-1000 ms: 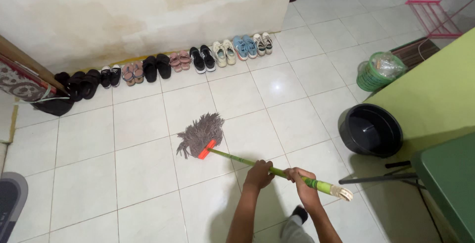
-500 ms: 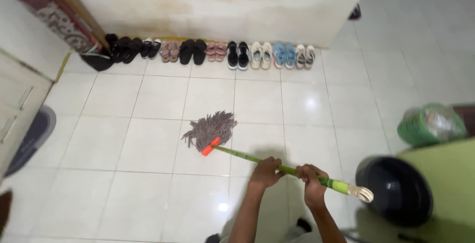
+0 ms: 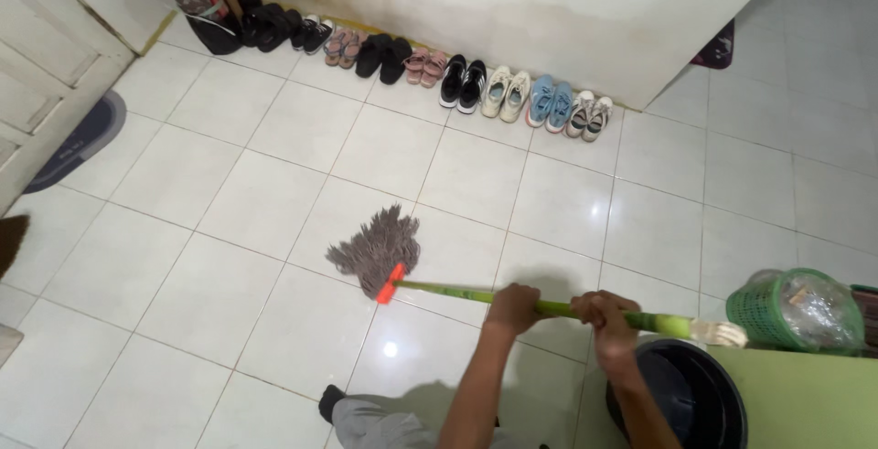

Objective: The person mops the tiled floor using a mop.

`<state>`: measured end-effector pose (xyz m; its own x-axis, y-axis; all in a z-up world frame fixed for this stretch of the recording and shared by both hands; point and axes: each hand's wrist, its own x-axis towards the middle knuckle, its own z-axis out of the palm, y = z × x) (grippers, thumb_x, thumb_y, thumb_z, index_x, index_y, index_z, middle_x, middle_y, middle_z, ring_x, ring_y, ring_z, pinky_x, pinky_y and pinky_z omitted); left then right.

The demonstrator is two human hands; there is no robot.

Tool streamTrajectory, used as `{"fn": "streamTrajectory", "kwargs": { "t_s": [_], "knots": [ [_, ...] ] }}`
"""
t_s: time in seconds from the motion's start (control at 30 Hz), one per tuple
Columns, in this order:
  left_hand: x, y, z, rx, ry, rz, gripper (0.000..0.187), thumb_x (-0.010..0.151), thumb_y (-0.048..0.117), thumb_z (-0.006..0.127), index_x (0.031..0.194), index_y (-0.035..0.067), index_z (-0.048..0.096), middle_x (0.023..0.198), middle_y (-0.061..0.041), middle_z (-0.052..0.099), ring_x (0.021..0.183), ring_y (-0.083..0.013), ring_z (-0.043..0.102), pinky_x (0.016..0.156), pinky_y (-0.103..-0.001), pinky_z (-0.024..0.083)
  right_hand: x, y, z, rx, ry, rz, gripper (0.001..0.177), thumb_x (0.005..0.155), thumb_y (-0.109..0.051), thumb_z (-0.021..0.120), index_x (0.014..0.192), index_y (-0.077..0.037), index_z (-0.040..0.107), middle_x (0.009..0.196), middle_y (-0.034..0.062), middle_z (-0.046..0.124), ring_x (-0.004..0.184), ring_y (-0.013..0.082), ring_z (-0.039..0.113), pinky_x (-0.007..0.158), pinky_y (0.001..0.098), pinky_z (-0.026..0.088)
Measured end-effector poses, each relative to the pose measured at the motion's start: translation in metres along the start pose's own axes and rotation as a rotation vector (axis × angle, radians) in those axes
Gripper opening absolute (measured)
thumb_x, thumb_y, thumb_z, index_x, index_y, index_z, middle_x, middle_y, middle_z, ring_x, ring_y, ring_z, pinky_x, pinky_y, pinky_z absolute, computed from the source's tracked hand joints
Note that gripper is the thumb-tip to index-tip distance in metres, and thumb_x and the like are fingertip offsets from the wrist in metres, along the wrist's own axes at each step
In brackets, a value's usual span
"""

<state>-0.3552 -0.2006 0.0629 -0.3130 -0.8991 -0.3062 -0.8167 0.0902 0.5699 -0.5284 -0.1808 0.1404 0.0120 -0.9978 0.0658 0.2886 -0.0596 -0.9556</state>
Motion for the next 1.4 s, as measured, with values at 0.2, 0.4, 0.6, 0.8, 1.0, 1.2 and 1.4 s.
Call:
{"fn": "streamTrajectory", "kwargs": {
  "t_s": [0.2,0.4,0.6,0.8,1.0,1.2,1.4],
  "knots": [
    [0.011,0.059,0.026,0.066,0.258,0.145,0.025,0.088,0.036,0.076,0.09,0.011,0.073,0.09,-0.007,0.074,0.088,-0.0299,0.07,0.07,-0.046,0.058,0.01,-0.047,-0.059,-0.001,0.027,0.021,0.032,0.088,-0.005,0.048,0.056,-0.006,0.05,0.05,0.0081,0.044,0.049,0.0262,0.046,0.075,0.0514,0.055],
    [0.011,0.094,0.029,0.007,0.301,0.169,0.025,0.087,0.034,0.077,0.087,0.01,0.07,0.086,-0.007,0.07,0.089,-0.0322,0.068,0.069,-0.047,0.056,-0.003,-0.069,-0.09,0.081,-0.094,-0.118,0.038,0.093,-0.007,0.04,0.056,-0.013,0.033,0.05,0.0035,0.031,0.053,0.0169,0.032,0.072,0.0461,0.045],
    [0.011,0.063,0.077,-0.101,0.076,-0.013,0.02,0.096,0.025,0.067,0.111,0.012,0.064,0.111,-0.01,0.066,0.104,-0.0331,0.065,0.082,-0.05,0.056,-0.027,-0.008,-0.093,-0.027,0.108,-0.071,0.035,0.09,-0.009,0.04,0.057,-0.012,0.032,0.055,0.0063,0.034,0.056,0.0236,0.037,0.074,0.0476,0.047],
    [0.009,0.08,0.112,-0.222,0.056,-0.014,0.022,0.096,0.021,0.065,0.115,0.01,0.063,0.118,-0.011,0.064,0.118,-0.0348,0.057,0.096,-0.051,0.052,-0.045,-0.005,-0.114,0.136,0.268,-0.007,0.029,0.09,-0.011,0.038,0.062,-0.015,0.028,0.058,0.0036,0.03,0.06,0.0199,0.031,0.076,0.0415,0.042],
    [0.004,0.057,0.099,-0.276,0.083,-0.061,0.024,0.095,0.018,0.063,0.118,0.012,0.063,0.118,-0.01,0.064,0.119,-0.0328,0.057,0.095,-0.05,0.052,-0.036,0.008,-0.089,0.165,0.354,0.042,0.029,0.088,-0.011,0.039,0.062,-0.015,0.028,0.058,0.0032,0.029,0.059,0.02,0.029,0.076,0.0416,0.042],
    [0.001,0.007,0.083,-0.232,0.089,-0.083,0.022,0.095,0.015,0.061,0.117,0.012,0.064,0.119,-0.011,0.064,0.121,-0.0324,0.057,0.098,-0.049,0.051,-0.03,0.05,-0.063,0.191,0.309,0.026,0.024,0.089,-0.011,0.038,0.065,-0.015,0.033,0.06,0.0045,0.033,0.063,0.0223,0.035,0.082,0.0448,0.045],
    [-0.03,-0.041,0.038,-0.175,0.069,-0.19,0.025,0.093,0.008,0.056,0.116,0.014,0.065,0.122,-0.01,0.063,0.124,-0.0328,0.056,0.1,-0.049,0.051,-0.035,0.093,-0.009,0.263,0.307,0.061,0.022,0.09,-0.009,0.035,0.069,-0.013,0.037,0.063,0.0046,0.035,0.064,0.024,0.037,0.088,0.0493,0.048]
  ]
}}
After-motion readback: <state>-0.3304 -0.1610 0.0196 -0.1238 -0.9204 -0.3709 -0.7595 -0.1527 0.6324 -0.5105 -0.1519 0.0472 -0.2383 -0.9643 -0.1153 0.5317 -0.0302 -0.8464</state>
